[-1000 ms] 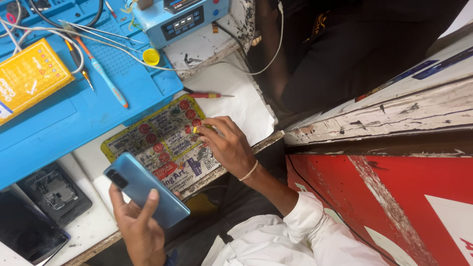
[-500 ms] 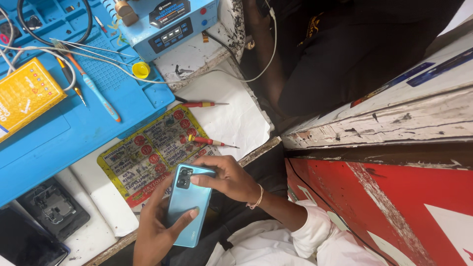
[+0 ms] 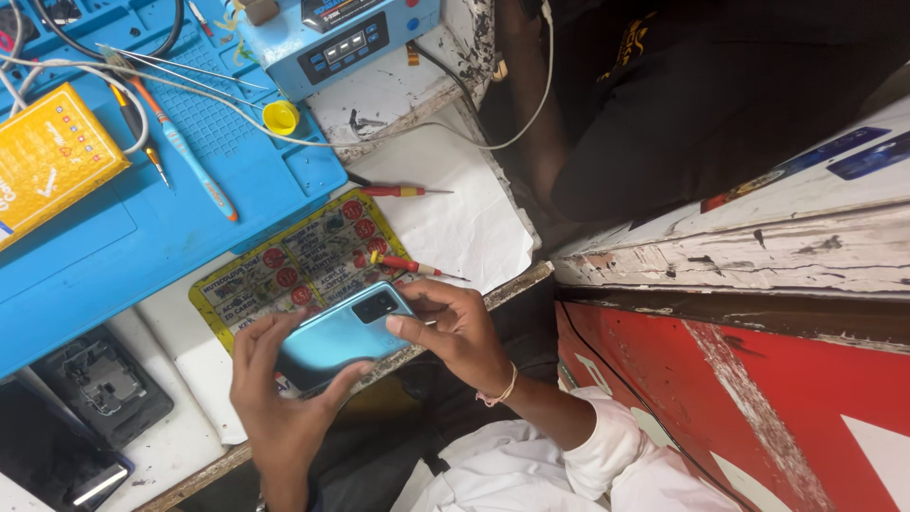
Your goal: The person removes the SIM tray from a blue smartphone using a tool, cleans the edges of the device with a brush, and then marks a black replacement component using a white marker.
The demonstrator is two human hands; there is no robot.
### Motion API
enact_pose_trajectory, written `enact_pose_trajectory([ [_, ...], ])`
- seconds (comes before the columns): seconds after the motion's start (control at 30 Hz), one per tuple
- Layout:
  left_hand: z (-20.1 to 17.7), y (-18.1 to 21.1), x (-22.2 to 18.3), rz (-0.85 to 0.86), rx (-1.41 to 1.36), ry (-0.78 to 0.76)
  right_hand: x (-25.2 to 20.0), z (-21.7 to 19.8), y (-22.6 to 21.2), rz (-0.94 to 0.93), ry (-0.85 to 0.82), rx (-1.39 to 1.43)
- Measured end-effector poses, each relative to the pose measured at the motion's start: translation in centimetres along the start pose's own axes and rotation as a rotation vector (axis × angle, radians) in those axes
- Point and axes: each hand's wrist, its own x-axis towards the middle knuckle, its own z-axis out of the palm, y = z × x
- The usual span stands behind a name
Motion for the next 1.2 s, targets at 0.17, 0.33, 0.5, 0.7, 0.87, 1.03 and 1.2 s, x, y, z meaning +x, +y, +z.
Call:
enact_pose_trajectory([
  [0.17,0.5,1.3,1.5,0.272,0.195,-0.017,-0.2,0.7,0.2,-0.011,0.03,0.017],
  [0.33,1.9,1.7,1.5,0.309,0.09,-0.049,-0.8,1.6,0.0,-0.013,0.012,-0.064],
  [0.5,1.8,1.6,2.4,0.331,-0.072,-0.075,-0.6,0.8,-2.5,0.109,-0.089,-0.055],
  [0.7,1.3,0.5,1.9,0.335,-0.194,-0.096,-0.7,-1.0,-3.3,0.01,-0.154,-0.241],
  [0.87,1.3,0.5,2.1,0.35,-0.218,-0.116,-0.3,-0.3,-3.8,-0.038,-0.092,-0.371],
  [1.03,1.1,0.6,1.8,0.356,-0.187,-0.114,-0.5,0.3,-4.9,-0.018,-0.086,-0.388],
  [1.2,1.3,1.4,2.0,0.352,-0.142,-0.132,-0.5,0.2,-5.5,-0.052,-0.097,-0.464],
])
